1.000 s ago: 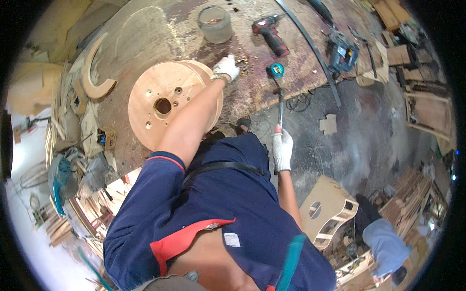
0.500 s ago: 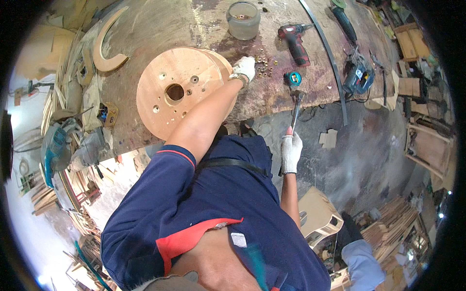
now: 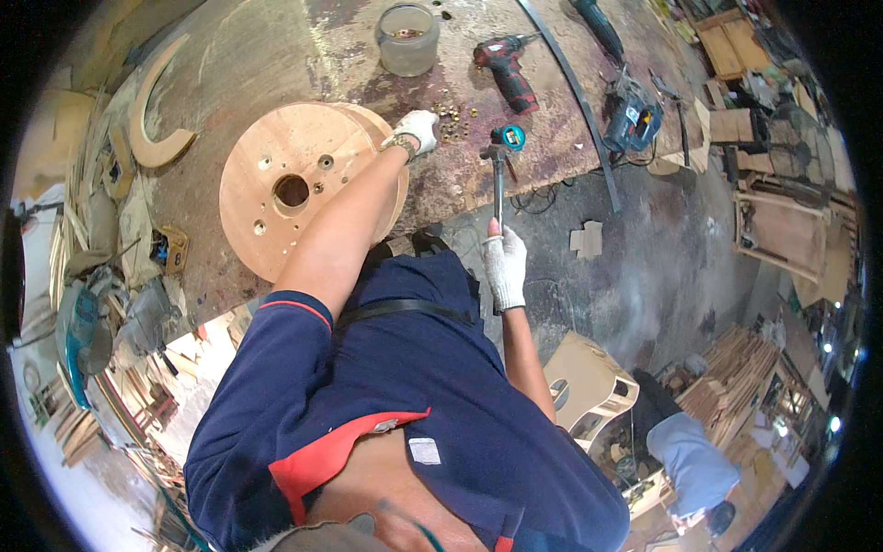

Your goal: The person uses a hammer to tap small metal fasteners into pre-drilled holes on circular wooden discs. They repeatedly pick up fasteners from a nearby container and insert them into the holes, tapping each one flush with the surface. The person works on multiple discs, stacking them as they complete each one.

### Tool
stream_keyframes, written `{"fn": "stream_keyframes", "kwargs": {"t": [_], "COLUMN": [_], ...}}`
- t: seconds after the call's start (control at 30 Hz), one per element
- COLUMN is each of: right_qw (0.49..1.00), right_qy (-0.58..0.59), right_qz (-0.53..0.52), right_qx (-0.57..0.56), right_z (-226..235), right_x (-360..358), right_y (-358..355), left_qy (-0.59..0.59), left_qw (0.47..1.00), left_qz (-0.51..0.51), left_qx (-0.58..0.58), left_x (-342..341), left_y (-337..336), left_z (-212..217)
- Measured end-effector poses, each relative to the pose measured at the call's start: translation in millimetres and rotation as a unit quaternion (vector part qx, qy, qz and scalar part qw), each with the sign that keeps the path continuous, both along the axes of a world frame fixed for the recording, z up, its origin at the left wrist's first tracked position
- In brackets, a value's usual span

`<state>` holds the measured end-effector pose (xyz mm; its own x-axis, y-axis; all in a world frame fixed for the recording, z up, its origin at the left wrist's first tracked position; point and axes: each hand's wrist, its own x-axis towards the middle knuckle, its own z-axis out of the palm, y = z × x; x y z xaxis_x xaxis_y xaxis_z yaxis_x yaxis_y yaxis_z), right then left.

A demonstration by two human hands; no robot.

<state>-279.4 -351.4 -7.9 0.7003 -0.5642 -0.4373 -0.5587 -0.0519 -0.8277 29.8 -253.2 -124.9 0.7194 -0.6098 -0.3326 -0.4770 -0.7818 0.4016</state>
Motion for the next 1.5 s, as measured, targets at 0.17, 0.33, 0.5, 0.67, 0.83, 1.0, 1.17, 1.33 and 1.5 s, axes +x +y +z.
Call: {"fn": "stream_keyframes", "kwargs": {"t": [0.17, 0.33, 0.5, 0.67, 0.83, 1.0, 1.17, 1.33, 1.5], "right_qw": [0.998, 0.992, 0.992, 0.993, 0.993, 0.997, 0.992, 0.982, 0.972], "right_qy": [0.003, 0.015, -0.001, -0.009, 0.013, -0.004, -0.032, -0.041, -0.057], "right_qz": [-0.054, -0.089, -0.078, -0.061, -0.055, 0.036, 0.114, 0.181, 0.229], "right_qx": [0.034, 0.085, 0.096, 0.099, 0.104, 0.067, 0.041, 0.023, -0.022], "right_z": [-1.3, -2.8, -1.3, -1.1, 0.6, -17.2, 5.1, 20.1, 31.8], "right_x": [-17.0, -17.8, -12.7, -8.1, 1.0, 21.6, 57.9, 85.2, 94.1], "right_y": [5.8, 7.5, 3.5, 1.6, 2.6, 6.0, 30.5, 56.9, 76.6], "left_qy": [-0.002, -0.033, -0.054, -0.048, -0.071, -0.093, -0.144, -0.255, -0.295], "left_qw": [0.998, 0.997, 0.995, 0.991, 0.972, 0.931, 0.887, 0.911, 0.901], "left_qz": [0.051, 0.066, 0.044, 0.114, 0.117, 0.205, 0.364, 0.237, 0.219], "left_qx": [-0.027, 0.006, 0.074, -0.044, -0.189, -0.289, -0.246, -0.221, -0.231], "left_x": [-5.5, -13.0, -13.8, -13.3, -34.1, -59.1, -69.0, -77.3, -84.4], "left_y": [-4.3, -10.6, -15.8, -5.8, 2.1, 132.5, 250.2, 266.9, 270.5], "left_z": [-0.1, 0.3, -4.2, 8.2, 104.7, 168.5, 155.7, 152.1, 143.7]}}
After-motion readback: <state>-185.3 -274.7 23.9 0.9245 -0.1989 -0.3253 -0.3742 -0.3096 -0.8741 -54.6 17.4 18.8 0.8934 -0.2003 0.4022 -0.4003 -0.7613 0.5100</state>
